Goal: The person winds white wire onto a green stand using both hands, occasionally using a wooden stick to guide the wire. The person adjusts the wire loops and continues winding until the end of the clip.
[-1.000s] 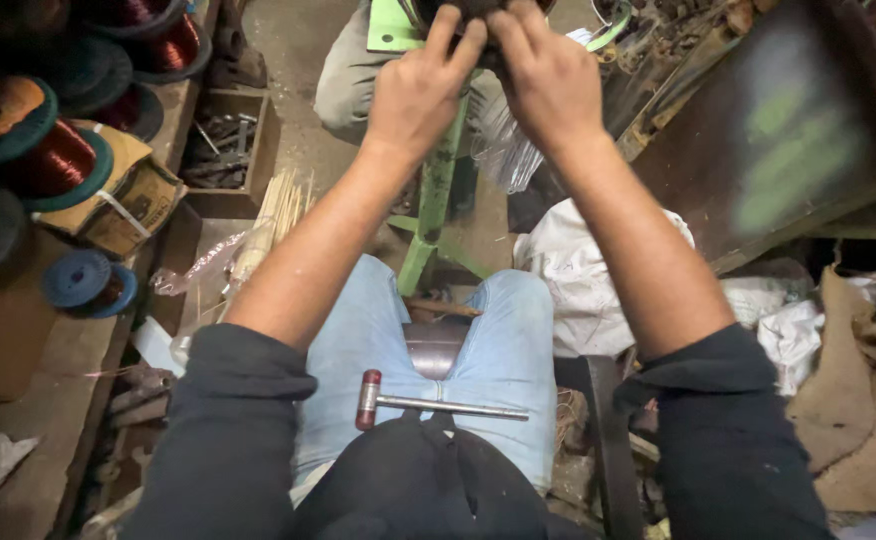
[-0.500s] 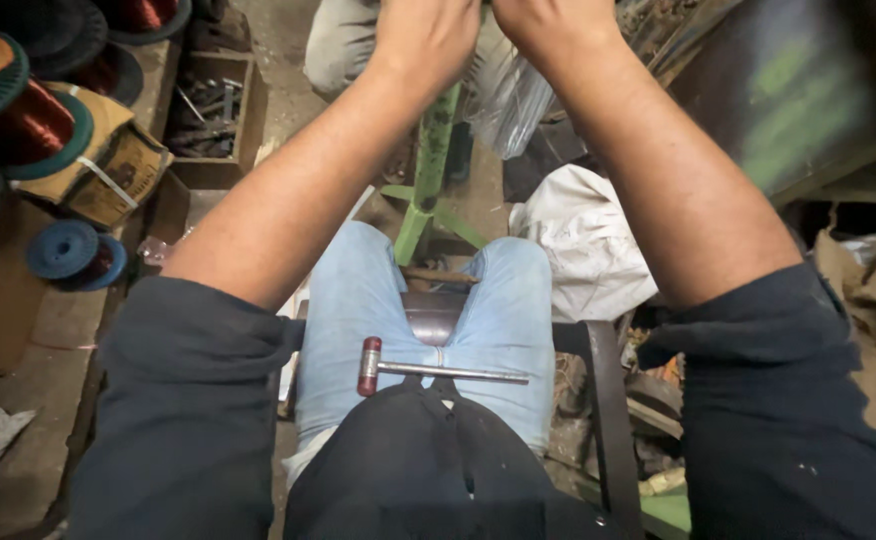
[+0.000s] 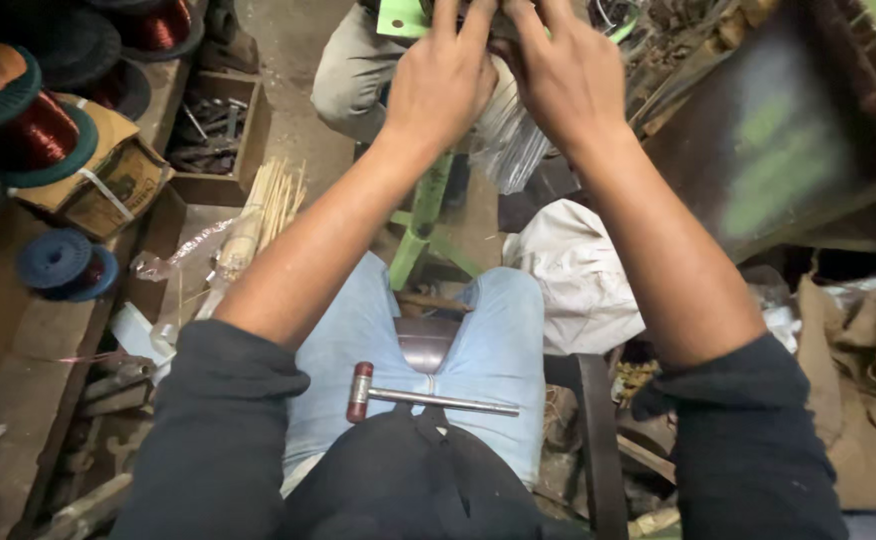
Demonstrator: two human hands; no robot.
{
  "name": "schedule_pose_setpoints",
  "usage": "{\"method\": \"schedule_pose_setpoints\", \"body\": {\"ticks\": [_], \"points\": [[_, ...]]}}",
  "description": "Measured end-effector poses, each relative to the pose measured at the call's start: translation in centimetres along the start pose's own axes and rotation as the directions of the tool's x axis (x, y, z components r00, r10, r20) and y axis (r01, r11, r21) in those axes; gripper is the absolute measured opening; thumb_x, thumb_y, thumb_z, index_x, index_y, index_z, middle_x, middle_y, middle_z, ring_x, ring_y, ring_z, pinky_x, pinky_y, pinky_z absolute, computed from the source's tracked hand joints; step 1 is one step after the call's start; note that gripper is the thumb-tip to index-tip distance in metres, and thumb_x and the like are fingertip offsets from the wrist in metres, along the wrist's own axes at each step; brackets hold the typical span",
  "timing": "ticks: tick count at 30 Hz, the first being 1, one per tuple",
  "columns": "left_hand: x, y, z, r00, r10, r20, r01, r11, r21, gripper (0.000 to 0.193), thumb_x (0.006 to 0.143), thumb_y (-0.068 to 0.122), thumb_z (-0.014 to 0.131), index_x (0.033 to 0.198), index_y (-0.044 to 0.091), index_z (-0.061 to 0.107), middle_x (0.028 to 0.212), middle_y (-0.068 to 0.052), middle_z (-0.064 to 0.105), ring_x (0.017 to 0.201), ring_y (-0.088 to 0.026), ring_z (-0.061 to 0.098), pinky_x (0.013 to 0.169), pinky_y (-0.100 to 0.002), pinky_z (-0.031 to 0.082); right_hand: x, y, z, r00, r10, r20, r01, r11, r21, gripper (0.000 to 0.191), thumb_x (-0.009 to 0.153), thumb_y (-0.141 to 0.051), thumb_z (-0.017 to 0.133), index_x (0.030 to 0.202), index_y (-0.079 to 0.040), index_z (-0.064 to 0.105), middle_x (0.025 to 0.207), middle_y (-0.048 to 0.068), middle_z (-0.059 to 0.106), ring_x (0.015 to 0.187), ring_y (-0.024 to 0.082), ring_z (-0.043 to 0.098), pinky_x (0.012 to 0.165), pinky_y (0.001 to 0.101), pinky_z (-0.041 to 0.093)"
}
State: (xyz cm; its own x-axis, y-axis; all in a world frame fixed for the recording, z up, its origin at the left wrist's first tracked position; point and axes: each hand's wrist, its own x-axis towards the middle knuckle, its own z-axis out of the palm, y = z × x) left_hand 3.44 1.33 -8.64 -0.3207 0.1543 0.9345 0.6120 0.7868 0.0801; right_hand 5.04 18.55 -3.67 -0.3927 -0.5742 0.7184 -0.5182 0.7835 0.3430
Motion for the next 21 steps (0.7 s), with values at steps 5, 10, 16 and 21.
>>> {"method": "schedule_pose_setpoints", "body": {"ticks": [5,10,16,21], "points": [[-1.4,-1.8,0.1,0.983,0.181,-0.042,-0.171,0.969,0.177,0.036,0.090,0.011,0.064,0.124,0.005,0.070,0.132,-0.006,0.067,0.073,-0.017,0.063,0.061,-0.031,0.053,-1.7,-0.5,0.6,0.998,-0.024,-0.062,0.025,1.000,0.012,0.040,0.099,-0.017,0.075,0.137,-0.004,0.067,0.137,0.010,0.066,0.089,0.027,0.071,0.073,0.0368,0.057],[-2.1,-3.8,2.5,0.967,0.253,0.016,-0.249,0.940,0.232,0.031,0.093,0.011,0.064,0.122,0.004,0.072,0.127,-0.007,0.066,0.081,-0.017,0.062,0.067,-0.031,0.051,-1.7,0.0,3.9,0.997,-0.011,-0.074,0.009,0.999,-0.037,0.033,0.101,-0.006,0.070,0.134,-0.003,0.068,0.146,0.010,0.064,0.086,0.024,0.072,0.075,0.0335,0.057],[-2.2,-3.9,2.7,0.970,0.242,0.003,-0.236,0.944,0.232,0.032,0.094,0.014,0.063,0.124,0.005,0.071,0.127,-0.007,0.067,0.082,-0.017,0.061,0.066,-0.031,0.049,-2.0,-0.1,5.1,0.994,-0.001,-0.108,-0.003,1.000,-0.030,0.038,0.100,-0.007,0.068,0.138,-0.004,0.066,0.145,0.010,0.060,0.088,0.024,0.072,0.077,0.0326,0.057],[-1.9,-2.3,0.3,0.984,0.179,0.013,-0.179,0.970,0.162,0.042,0.086,0.010,0.063,0.126,0.005,0.073,0.119,-0.007,0.069,0.074,-0.017,0.060,0.061,-0.031,0.051,-2.8,-2.0,2.6,0.990,0.136,0.044,-0.137,0.990,0.024,0.053,0.097,-0.017,0.076,0.146,-0.002,0.062,0.153,0.015,0.056,0.089,0.032,0.068,0.080,0.0386,0.056]]}}
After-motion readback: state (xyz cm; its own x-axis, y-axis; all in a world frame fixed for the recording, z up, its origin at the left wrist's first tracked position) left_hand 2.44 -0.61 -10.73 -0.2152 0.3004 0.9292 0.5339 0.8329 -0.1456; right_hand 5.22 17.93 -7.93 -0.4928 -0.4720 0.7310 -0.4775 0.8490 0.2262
